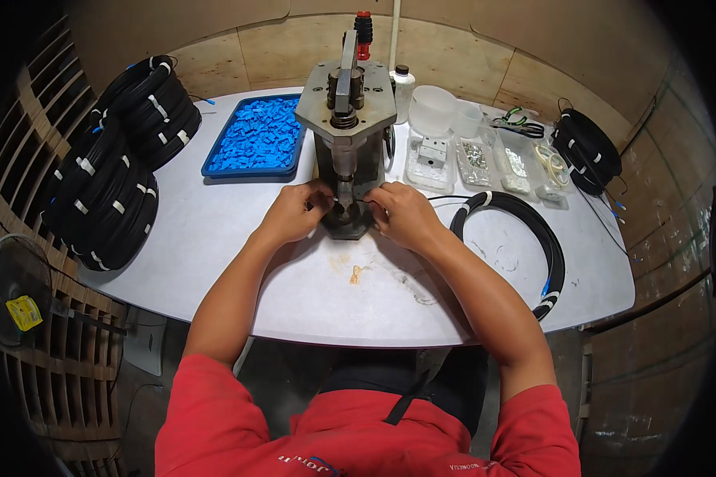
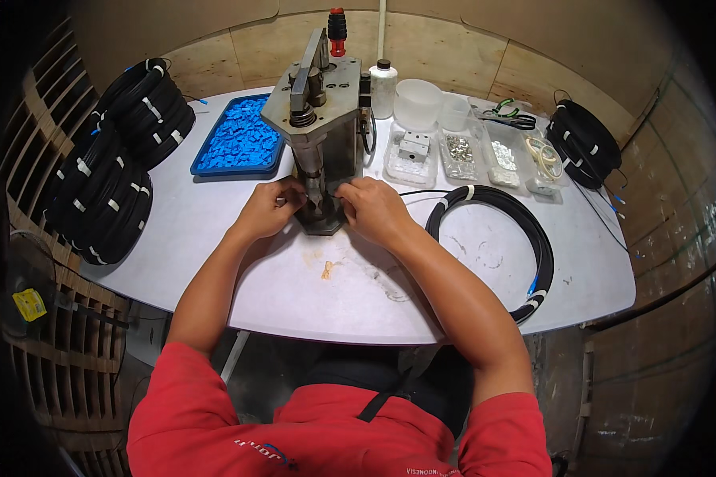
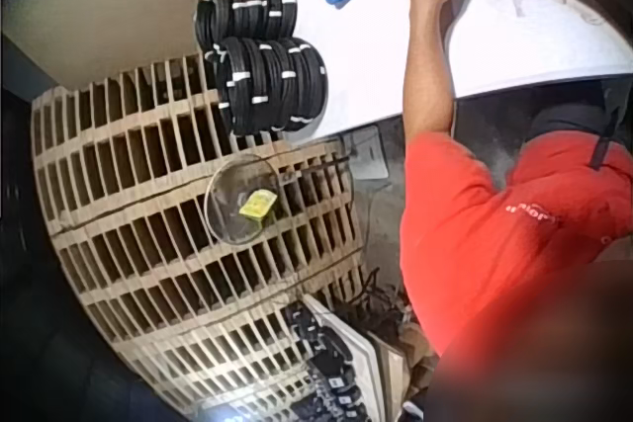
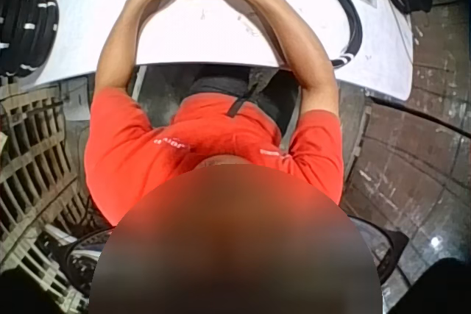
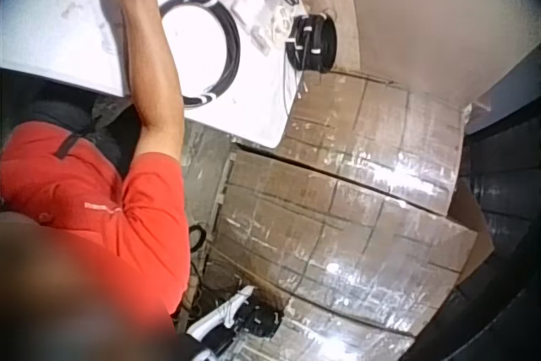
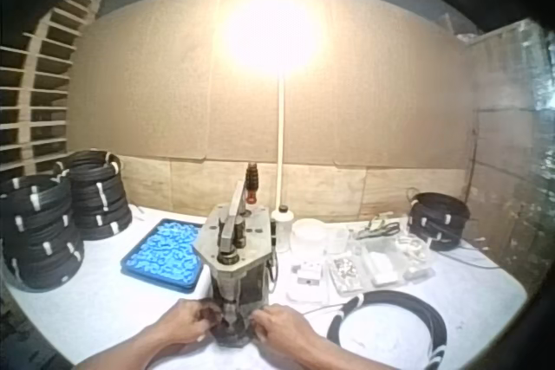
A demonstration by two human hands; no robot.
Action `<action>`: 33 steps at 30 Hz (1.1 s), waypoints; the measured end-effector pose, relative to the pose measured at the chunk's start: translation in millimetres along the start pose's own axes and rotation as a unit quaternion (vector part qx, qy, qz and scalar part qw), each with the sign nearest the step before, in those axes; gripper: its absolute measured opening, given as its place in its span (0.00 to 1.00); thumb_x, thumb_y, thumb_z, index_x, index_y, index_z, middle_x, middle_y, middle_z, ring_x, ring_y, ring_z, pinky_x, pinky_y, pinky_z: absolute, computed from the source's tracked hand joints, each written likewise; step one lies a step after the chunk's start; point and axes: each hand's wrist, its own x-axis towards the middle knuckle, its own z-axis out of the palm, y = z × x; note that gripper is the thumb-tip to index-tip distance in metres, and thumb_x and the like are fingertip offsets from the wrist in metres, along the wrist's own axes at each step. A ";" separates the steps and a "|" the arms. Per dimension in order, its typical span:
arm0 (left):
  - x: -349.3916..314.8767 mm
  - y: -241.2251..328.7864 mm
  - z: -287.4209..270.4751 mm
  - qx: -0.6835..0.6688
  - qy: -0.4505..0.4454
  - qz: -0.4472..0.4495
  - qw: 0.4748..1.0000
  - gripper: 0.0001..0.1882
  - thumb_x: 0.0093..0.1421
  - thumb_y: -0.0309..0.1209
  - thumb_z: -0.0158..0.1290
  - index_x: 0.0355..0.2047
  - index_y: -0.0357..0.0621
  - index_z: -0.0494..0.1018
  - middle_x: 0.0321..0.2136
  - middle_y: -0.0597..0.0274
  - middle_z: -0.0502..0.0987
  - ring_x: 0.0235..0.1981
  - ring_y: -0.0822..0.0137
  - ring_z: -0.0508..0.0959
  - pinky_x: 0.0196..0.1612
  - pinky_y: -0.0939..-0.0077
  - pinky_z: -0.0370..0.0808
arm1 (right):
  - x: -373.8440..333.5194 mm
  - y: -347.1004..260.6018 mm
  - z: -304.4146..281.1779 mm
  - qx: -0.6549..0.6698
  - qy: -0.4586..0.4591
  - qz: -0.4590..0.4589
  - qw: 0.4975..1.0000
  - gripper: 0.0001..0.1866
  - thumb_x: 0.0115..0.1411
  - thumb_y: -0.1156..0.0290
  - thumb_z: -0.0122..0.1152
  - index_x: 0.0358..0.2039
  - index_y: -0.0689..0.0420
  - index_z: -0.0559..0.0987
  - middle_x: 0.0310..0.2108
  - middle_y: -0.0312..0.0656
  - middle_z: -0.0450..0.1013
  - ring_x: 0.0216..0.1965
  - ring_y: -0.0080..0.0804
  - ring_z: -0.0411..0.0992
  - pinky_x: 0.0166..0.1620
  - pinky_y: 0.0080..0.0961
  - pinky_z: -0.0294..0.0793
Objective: The person is inserting connectors and crimping wires for a cable harness assembly.
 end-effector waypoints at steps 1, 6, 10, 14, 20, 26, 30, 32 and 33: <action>-0.1 -0.5 -0.3 0.002 0.001 0.004 1.000 0.09 0.61 0.27 0.55 0.40 0.35 0.78 0.31 0.52 0.82 0.33 0.63 0.82 0.44 0.68 0.79 | 0.5 -0.3 0.1 0.000 0.000 0.000 1.000 0.09 0.51 0.77 0.62 0.35 0.56 0.82 0.29 0.44 0.77 0.34 0.47 0.78 0.38 0.40 0.78; 0.6 2.3 0.5 0.012 0.003 -0.005 1.000 0.09 0.61 0.27 0.55 0.40 0.35 0.78 0.31 0.52 0.82 0.33 0.64 0.82 0.44 0.68 0.79 | -0.6 2.7 1.8 -0.003 0.002 -0.006 1.000 0.11 0.51 0.77 0.62 0.36 0.56 0.83 0.30 0.44 0.77 0.33 0.47 0.77 0.38 0.40 0.78; 0.4 3.7 -0.3 0.014 -0.005 -0.009 1.000 0.09 0.61 0.26 0.55 0.39 0.35 0.78 0.29 0.54 0.81 0.32 0.66 0.81 0.43 0.69 0.78 | -1.1 2.5 1.9 -0.003 0.007 -0.011 1.000 0.11 0.51 0.77 0.62 0.37 0.55 0.83 0.30 0.44 0.77 0.33 0.47 0.77 0.37 0.40 0.78; -0.3 2.8 -0.2 0.009 -0.002 -0.008 1.000 0.08 0.61 0.27 0.56 0.39 0.36 0.78 0.27 0.56 0.80 0.30 0.67 0.80 0.42 0.69 0.78 | -0.2 1.6 0.9 -0.010 -0.007 -0.002 1.000 0.11 0.51 0.77 0.62 0.37 0.55 0.83 0.30 0.44 0.77 0.33 0.47 0.78 0.38 0.40 0.78; 0.2 1.7 -0.2 0.018 0.000 -0.006 1.000 0.08 0.61 0.27 0.57 0.39 0.37 0.79 0.26 0.57 0.80 0.30 0.68 0.79 0.42 0.70 0.78 | -0.7 3.9 3.1 -0.013 -0.006 -0.002 1.000 0.11 0.52 0.76 0.62 0.37 0.55 0.83 0.30 0.44 0.77 0.34 0.47 0.78 0.38 0.40 0.78; 1.0 1.3 0.3 0.019 -0.006 -0.010 1.000 0.08 0.61 0.26 0.56 0.39 0.37 0.79 0.27 0.57 0.81 0.31 0.68 0.80 0.42 0.70 0.78 | -1.2 4.6 3.0 -0.013 -0.006 -0.001 1.000 0.11 0.52 0.76 0.62 0.37 0.55 0.83 0.30 0.44 0.77 0.34 0.47 0.78 0.39 0.40 0.79; 0.4 0.0 -0.2 0.003 -0.004 -0.003 1.000 0.08 0.61 0.25 0.55 0.39 0.36 0.79 0.30 0.55 0.82 0.34 0.66 0.82 0.45 0.69 0.78 | -0.7 3.3 2.3 -0.009 -0.008 -0.003 1.000 0.11 0.52 0.76 0.62 0.37 0.55 0.83 0.31 0.44 0.77 0.35 0.46 0.78 0.39 0.39 0.79; 0.6 0.0 -0.2 0.000 -0.002 -0.003 1.000 0.08 0.61 0.25 0.55 0.39 0.36 0.79 0.31 0.55 0.83 0.34 0.66 0.82 0.45 0.69 0.79 | -0.7 2.7 1.7 -0.008 -0.009 -0.001 1.000 0.11 0.52 0.76 0.62 0.37 0.55 0.83 0.31 0.44 0.77 0.35 0.46 0.78 0.39 0.39 0.79; 1.0 0.3 0.0 0.005 -0.003 -0.003 1.000 0.08 0.61 0.25 0.55 0.39 0.36 0.79 0.32 0.54 0.83 0.35 0.65 0.83 0.46 0.69 0.79 | -0.8 2.6 1.4 -0.007 -0.009 0.000 1.000 0.11 0.52 0.77 0.62 0.37 0.55 0.83 0.31 0.44 0.77 0.35 0.46 0.78 0.39 0.39 0.79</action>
